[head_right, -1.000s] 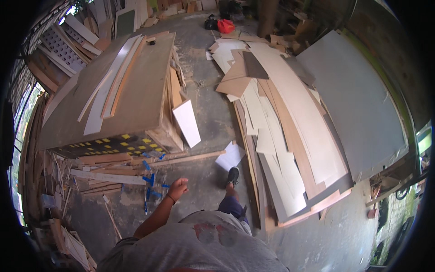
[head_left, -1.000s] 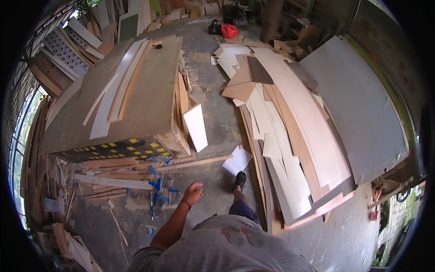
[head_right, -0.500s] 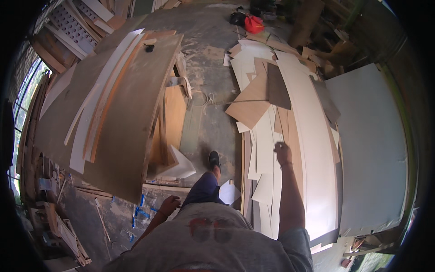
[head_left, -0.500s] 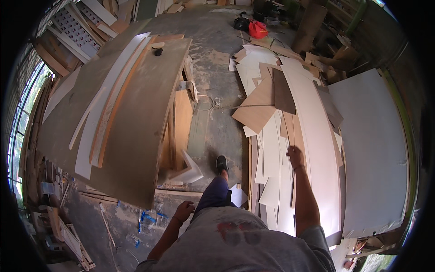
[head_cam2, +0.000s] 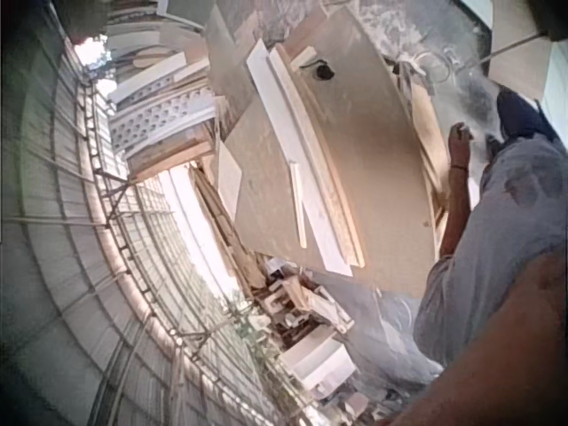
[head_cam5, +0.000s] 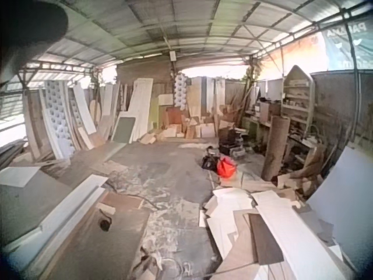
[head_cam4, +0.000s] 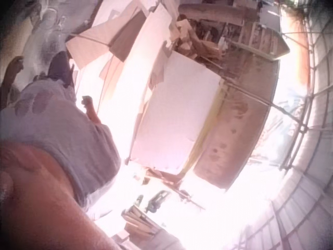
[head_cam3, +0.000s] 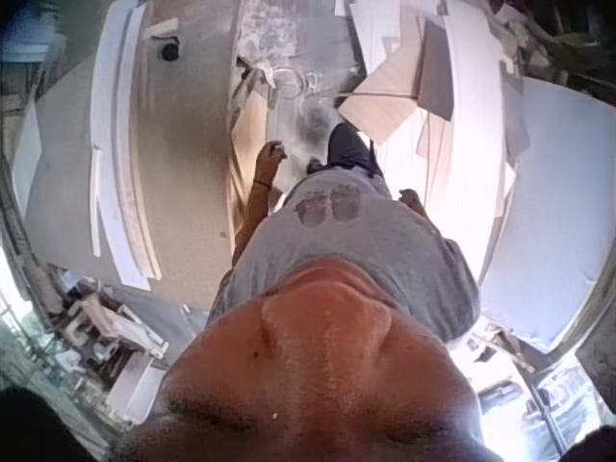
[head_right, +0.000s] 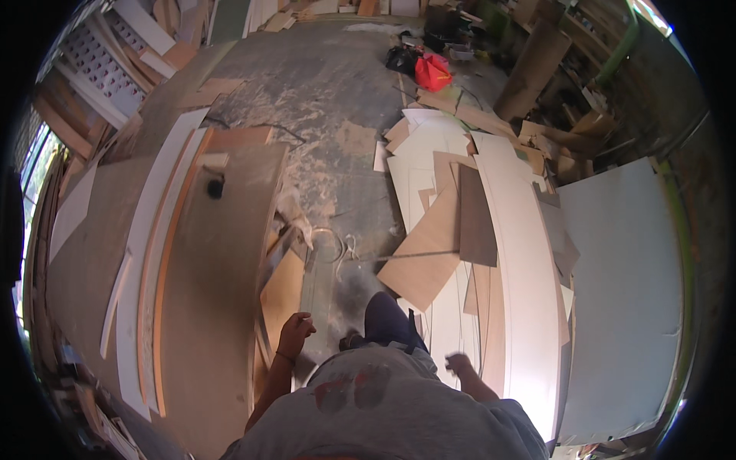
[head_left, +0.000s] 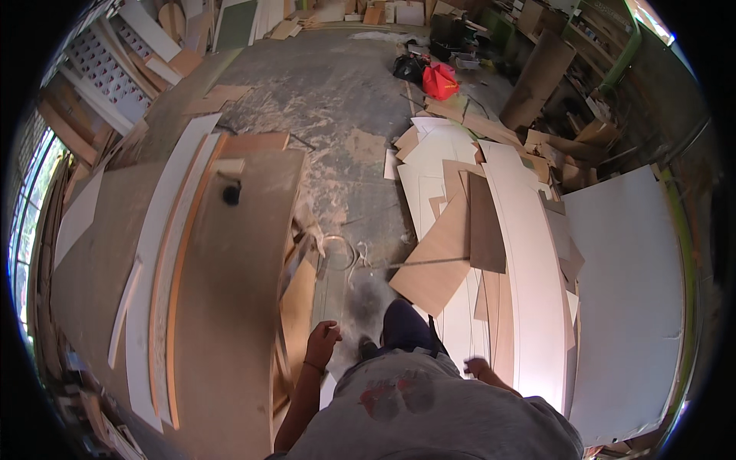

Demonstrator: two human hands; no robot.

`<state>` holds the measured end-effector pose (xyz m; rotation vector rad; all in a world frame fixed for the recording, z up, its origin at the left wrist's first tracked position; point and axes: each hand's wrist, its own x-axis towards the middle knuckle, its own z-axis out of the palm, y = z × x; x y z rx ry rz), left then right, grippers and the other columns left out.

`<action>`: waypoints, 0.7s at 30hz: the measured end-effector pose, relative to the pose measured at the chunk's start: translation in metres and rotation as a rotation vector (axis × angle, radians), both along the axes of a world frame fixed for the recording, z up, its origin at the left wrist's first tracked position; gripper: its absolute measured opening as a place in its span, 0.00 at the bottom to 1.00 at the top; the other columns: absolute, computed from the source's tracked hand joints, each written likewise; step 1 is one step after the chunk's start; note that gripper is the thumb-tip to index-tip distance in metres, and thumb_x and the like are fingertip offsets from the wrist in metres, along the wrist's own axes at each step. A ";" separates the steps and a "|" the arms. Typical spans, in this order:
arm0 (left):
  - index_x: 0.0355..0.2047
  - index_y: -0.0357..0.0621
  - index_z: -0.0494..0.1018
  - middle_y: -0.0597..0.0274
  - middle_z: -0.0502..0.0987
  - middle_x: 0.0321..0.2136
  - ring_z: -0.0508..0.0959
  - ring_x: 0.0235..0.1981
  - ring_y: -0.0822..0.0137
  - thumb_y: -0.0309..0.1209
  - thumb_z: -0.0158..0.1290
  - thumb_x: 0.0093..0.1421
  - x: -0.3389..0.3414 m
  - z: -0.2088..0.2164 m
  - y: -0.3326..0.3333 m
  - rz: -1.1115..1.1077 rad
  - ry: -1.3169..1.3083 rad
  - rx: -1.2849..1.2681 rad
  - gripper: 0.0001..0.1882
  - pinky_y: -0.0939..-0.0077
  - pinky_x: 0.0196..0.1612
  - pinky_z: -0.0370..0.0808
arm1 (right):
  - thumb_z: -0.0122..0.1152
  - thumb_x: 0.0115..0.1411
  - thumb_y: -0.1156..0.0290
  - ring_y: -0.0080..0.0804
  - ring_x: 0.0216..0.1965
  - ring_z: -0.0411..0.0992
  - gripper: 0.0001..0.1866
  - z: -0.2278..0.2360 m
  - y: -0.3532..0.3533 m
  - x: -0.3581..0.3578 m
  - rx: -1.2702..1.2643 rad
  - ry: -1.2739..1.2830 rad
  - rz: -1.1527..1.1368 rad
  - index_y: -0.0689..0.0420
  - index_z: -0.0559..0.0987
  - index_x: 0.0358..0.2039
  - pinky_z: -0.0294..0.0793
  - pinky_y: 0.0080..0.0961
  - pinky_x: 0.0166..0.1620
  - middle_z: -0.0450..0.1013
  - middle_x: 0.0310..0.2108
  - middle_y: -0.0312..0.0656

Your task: The person retrieves wire spools from a bag, cuts a length of blue wire with a pair of pliers, and strips the insulation from the ends of the wire using the pliers.

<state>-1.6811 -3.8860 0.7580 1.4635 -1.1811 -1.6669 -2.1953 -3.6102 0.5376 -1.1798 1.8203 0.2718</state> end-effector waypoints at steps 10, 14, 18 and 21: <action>0.37 0.40 0.70 0.59 0.74 0.27 0.76 0.27 0.67 0.34 0.46 0.58 0.016 -0.192 -0.178 -0.418 -0.706 0.353 0.11 0.72 0.31 0.72 | 0.56 0.51 0.56 0.39 0.38 0.73 0.20 -0.015 -0.319 -0.046 -0.087 -0.023 0.110 0.54 0.75 0.42 0.71 0.32 0.43 0.75 0.35 0.45; 0.35 0.40 0.70 0.58 0.74 0.27 0.76 0.26 0.66 0.33 0.47 0.57 0.019 -0.174 -0.268 -0.195 -0.625 0.514 0.10 0.71 0.29 0.72 | 0.55 0.51 0.57 0.38 0.32 0.74 0.17 0.014 -0.616 -0.022 -0.292 0.196 0.362 0.57 0.77 0.34 0.72 0.32 0.37 0.75 0.28 0.45; 0.34 0.40 0.70 0.57 0.74 0.27 0.76 0.26 0.65 0.32 0.47 0.57 -0.005 -0.172 -0.373 -0.142 -0.571 0.554 0.09 0.70 0.27 0.71 | 0.53 0.56 0.60 0.29 0.29 0.73 0.19 0.177 -0.864 0.015 -0.749 -0.301 -0.231 0.63 0.74 0.41 0.71 0.24 0.34 0.75 0.26 0.43; 0.33 0.40 0.70 0.57 0.75 0.27 0.76 0.25 0.65 0.32 0.47 0.56 -0.018 -0.189 -0.462 -0.256 -0.637 0.519 0.08 0.69 0.26 0.71 | 0.54 0.55 0.61 0.30 0.30 0.74 0.19 0.199 -0.974 0.017 -0.821 -0.310 -0.191 0.61 0.74 0.42 0.71 0.25 0.35 0.75 0.26 0.43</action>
